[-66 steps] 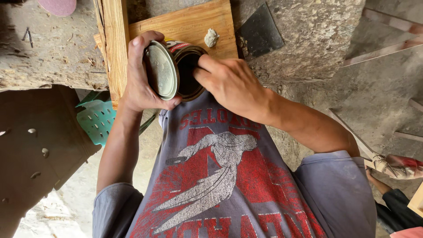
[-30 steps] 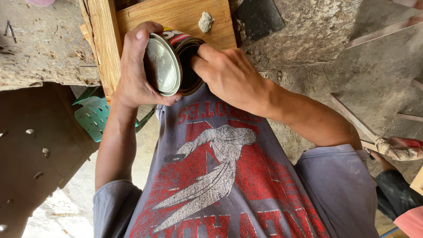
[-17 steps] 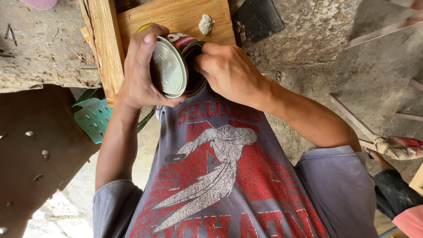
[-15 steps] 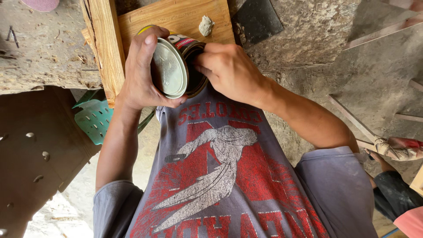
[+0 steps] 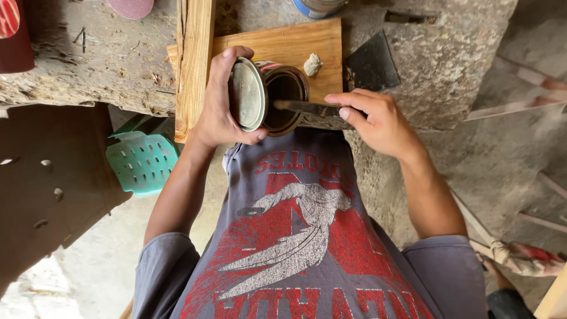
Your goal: The person scoops a white paste from a can and mixes it with a reddish-brown substance on a wooden board using a putty knife. They then apply the mixed filler into a groove on a separate wooden plank.
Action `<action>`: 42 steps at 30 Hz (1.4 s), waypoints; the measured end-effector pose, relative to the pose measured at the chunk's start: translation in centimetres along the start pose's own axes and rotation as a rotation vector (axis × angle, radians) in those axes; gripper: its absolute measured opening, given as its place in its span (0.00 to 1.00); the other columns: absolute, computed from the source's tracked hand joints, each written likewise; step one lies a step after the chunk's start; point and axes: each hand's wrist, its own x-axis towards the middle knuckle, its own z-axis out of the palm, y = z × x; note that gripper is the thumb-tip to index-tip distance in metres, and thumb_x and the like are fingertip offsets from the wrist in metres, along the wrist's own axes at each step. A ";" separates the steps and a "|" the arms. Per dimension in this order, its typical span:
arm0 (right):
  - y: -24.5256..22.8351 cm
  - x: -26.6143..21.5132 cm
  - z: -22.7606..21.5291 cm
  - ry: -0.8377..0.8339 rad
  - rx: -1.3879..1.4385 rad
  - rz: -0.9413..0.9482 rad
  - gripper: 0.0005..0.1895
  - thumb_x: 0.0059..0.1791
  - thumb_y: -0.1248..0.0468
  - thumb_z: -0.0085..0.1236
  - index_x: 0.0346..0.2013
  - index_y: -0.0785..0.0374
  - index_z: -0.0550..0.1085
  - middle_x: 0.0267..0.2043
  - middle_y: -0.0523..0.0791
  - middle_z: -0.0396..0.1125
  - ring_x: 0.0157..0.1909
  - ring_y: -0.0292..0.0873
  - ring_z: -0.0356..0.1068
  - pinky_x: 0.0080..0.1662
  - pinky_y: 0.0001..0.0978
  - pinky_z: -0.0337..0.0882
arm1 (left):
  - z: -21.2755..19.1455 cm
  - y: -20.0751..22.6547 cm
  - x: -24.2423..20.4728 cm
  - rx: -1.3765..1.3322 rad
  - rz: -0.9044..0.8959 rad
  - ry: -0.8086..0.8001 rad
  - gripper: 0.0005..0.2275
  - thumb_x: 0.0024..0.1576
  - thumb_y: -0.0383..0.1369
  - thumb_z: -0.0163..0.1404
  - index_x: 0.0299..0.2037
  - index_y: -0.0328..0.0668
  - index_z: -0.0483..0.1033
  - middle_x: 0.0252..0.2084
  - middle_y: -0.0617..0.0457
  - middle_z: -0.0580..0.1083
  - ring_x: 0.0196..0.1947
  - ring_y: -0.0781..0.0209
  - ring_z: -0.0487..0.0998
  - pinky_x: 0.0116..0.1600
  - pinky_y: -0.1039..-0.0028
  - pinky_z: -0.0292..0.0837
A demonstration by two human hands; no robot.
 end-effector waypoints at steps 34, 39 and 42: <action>0.3 -1.3 -0.4 0.119 0.165 0.089 0.17 0.52 0.73 0.61 0.55 0.70 0.72 0.44 0.44 0.69 0.38 0.33 0.70 0.40 0.22 0.72 | 0.0 -0.9 -2.7 -0.067 -0.024 0.135 0.53 0.50 0.49 0.68 0.81 0.50 0.41 0.70 0.39 0.59 0.70 0.45 0.64 0.72 0.58 0.63; 3.5 -0.5 0.5 0.227 -0.049 0.252 0.14 0.53 0.74 0.58 0.54 0.72 0.76 0.44 0.48 0.70 0.37 0.35 0.75 0.34 0.25 0.75 | -0.9 -1.2 -4.8 -0.110 -0.101 0.189 0.50 0.52 0.50 0.67 0.80 0.51 0.45 0.69 0.40 0.58 0.68 0.48 0.64 0.69 0.61 0.65; 5.4 -0.5 1.8 0.278 -0.011 0.225 0.13 0.54 0.74 0.59 0.54 0.71 0.77 0.45 0.48 0.72 0.38 0.37 0.76 0.37 0.26 0.77 | -2.1 0.2 -5.5 0.110 -0.101 0.220 0.52 0.48 0.53 0.67 0.80 0.51 0.46 0.70 0.40 0.58 0.72 0.44 0.62 0.72 0.57 0.62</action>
